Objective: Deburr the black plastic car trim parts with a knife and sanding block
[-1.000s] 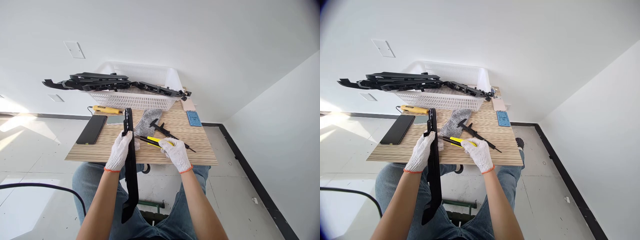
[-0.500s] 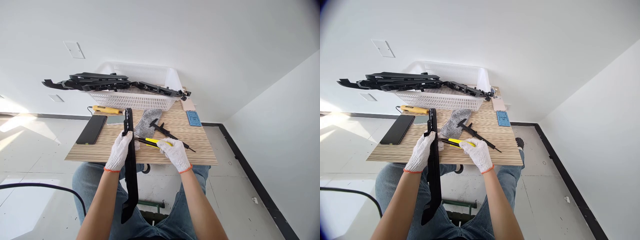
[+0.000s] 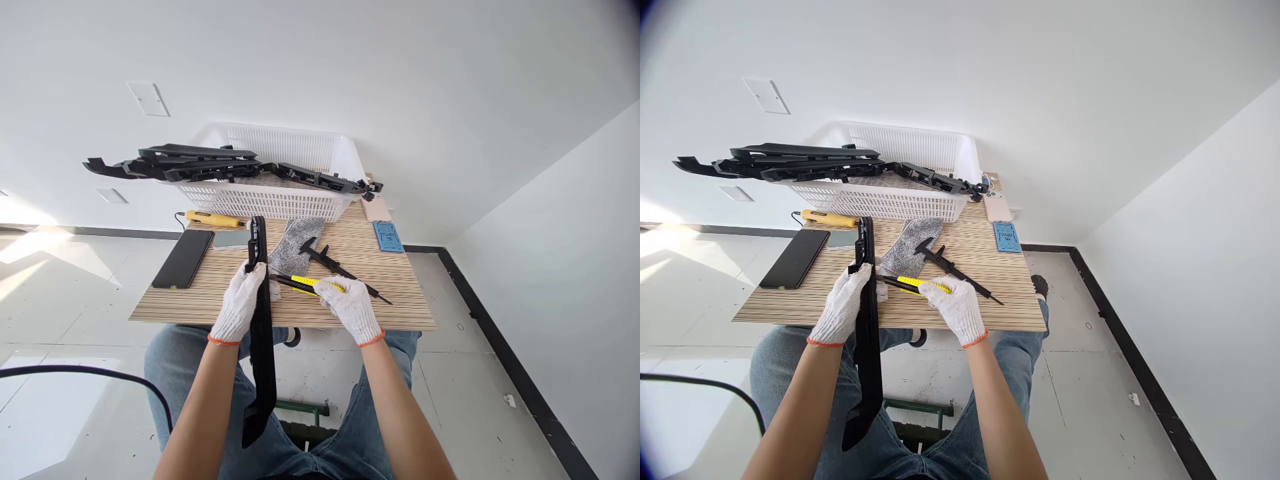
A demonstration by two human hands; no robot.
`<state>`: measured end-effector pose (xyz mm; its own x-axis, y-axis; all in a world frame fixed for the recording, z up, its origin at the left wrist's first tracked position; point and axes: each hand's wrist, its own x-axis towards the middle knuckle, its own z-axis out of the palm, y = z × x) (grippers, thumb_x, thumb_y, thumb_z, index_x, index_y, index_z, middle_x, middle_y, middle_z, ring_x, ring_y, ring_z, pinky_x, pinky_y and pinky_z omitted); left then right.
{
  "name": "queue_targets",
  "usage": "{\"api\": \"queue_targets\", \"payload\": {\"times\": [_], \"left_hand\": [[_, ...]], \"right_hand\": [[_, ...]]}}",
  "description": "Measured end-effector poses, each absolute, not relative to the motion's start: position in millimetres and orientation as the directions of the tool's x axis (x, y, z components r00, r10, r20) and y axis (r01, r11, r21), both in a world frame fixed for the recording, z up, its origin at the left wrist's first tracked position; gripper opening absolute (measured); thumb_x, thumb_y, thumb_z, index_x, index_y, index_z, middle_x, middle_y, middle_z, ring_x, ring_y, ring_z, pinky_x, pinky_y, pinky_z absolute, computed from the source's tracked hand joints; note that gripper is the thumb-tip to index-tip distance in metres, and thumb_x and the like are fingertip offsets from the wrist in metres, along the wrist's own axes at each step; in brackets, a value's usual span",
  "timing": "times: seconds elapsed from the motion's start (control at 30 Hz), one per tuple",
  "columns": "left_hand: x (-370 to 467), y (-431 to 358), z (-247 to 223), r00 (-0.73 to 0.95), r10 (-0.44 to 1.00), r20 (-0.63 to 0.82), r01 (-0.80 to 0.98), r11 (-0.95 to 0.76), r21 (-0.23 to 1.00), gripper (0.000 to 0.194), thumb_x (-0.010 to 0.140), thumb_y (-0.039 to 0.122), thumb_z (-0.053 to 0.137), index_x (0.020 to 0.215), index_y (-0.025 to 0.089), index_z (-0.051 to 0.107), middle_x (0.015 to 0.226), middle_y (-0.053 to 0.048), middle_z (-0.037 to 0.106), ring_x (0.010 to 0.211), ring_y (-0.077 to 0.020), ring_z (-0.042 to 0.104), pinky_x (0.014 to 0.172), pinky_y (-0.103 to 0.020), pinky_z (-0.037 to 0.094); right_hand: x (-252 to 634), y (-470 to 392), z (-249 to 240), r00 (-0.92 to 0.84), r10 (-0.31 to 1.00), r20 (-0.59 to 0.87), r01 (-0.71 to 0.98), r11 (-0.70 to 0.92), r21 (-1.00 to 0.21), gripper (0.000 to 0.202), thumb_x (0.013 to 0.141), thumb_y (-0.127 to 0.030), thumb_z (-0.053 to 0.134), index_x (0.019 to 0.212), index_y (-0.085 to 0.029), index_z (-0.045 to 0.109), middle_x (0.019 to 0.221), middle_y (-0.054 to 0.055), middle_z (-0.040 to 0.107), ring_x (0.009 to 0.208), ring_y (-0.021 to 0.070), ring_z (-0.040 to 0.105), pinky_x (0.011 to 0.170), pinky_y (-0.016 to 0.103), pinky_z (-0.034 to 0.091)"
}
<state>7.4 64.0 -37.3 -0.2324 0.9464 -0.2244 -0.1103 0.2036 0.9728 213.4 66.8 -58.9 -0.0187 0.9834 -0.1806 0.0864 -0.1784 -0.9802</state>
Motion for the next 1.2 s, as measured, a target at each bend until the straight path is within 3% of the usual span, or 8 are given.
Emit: {"api": "queue_targets", "payload": {"times": [0.13, 0.27, 0.67, 0.97, 1.2], "left_hand": [[8.9, 63.0, -33.5, -0.198, 0.955, -0.22, -0.169, 0.187, 0.968, 0.045, 0.073, 0.06, 0.073, 0.09, 0.021, 0.057, 0.068, 0.001, 0.065, 0.054, -0.0152, 0.06, 0.052, -0.027, 0.049], [9.9, 63.3, -31.3, -0.231, 0.945, -0.232, -0.105, 0.212, 0.972, 0.043, 0.075, 0.06, 0.071, 0.089, 0.022, 0.057, 0.064, 0.002, 0.063, 0.052, -0.0153, 0.059, 0.049, -0.027, 0.046], [8.9, 63.8, -35.9, -0.152, 0.967, -0.203, -0.214, 0.168, 0.962, 0.044, 0.075, 0.056, 0.074, 0.089, 0.019, 0.056, 0.074, 0.001, 0.063, 0.054, -0.0116, 0.056, 0.053, -0.026, 0.05], [8.2, 59.5, -36.4, -0.027, 0.983, -0.183, -0.147, 0.177, 0.973, 0.039, 0.077, 0.05, 0.073, 0.096, 0.021, 0.056, 0.09, -0.003, 0.069, 0.061, -0.014, 0.062, 0.061, -0.03, 0.056], [7.0, 57.2, -38.6, 0.039, 0.985, -0.168, -0.115, 0.171, 0.979, 0.033, 0.08, 0.045, 0.07, 0.099, 0.021, 0.057, 0.099, -0.004, 0.071, 0.06, -0.0124, 0.061, 0.059, -0.028, 0.053]], "right_hand": [[213.0, 67.0, -57.3, 0.003, 0.977, -0.214, 0.072, -0.213, -0.974, 0.045, 0.071, -0.058, 0.076, 0.084, -0.016, 0.078, 0.055, 0.001, 0.062, 0.046, 0.0108, 0.046, 0.041, 0.023, 0.032], [212.9, 67.2, -57.5, -0.02, 0.979, -0.201, 0.086, -0.198, -0.976, 0.045, 0.069, -0.057, 0.077, 0.084, -0.015, 0.078, 0.055, 0.001, 0.061, 0.045, 0.0104, 0.045, 0.041, 0.023, 0.031], [209.8, 68.0, -52.8, 0.094, 0.961, -0.259, -0.068, -0.254, -0.965, 0.043, 0.067, -0.053, 0.076, 0.083, -0.013, 0.076, 0.052, 0.0, 0.057, 0.044, 0.0092, 0.041, 0.04, 0.023, 0.029], [209.9, 69.5, -51.1, 0.087, 0.958, -0.275, -0.13, -0.262, -0.956, 0.041, 0.062, -0.051, 0.078, 0.077, -0.013, 0.074, 0.05, -0.001, 0.054, 0.043, 0.0092, 0.044, 0.039, 0.022, 0.03], [208.9, 69.6, -52.3, 0.111, 0.956, -0.27, -0.14, -0.254, -0.957, 0.04, 0.063, -0.051, 0.079, 0.076, -0.014, 0.074, 0.051, -0.001, 0.055, 0.043, 0.0091, 0.045, 0.039, 0.021, 0.031]]}}
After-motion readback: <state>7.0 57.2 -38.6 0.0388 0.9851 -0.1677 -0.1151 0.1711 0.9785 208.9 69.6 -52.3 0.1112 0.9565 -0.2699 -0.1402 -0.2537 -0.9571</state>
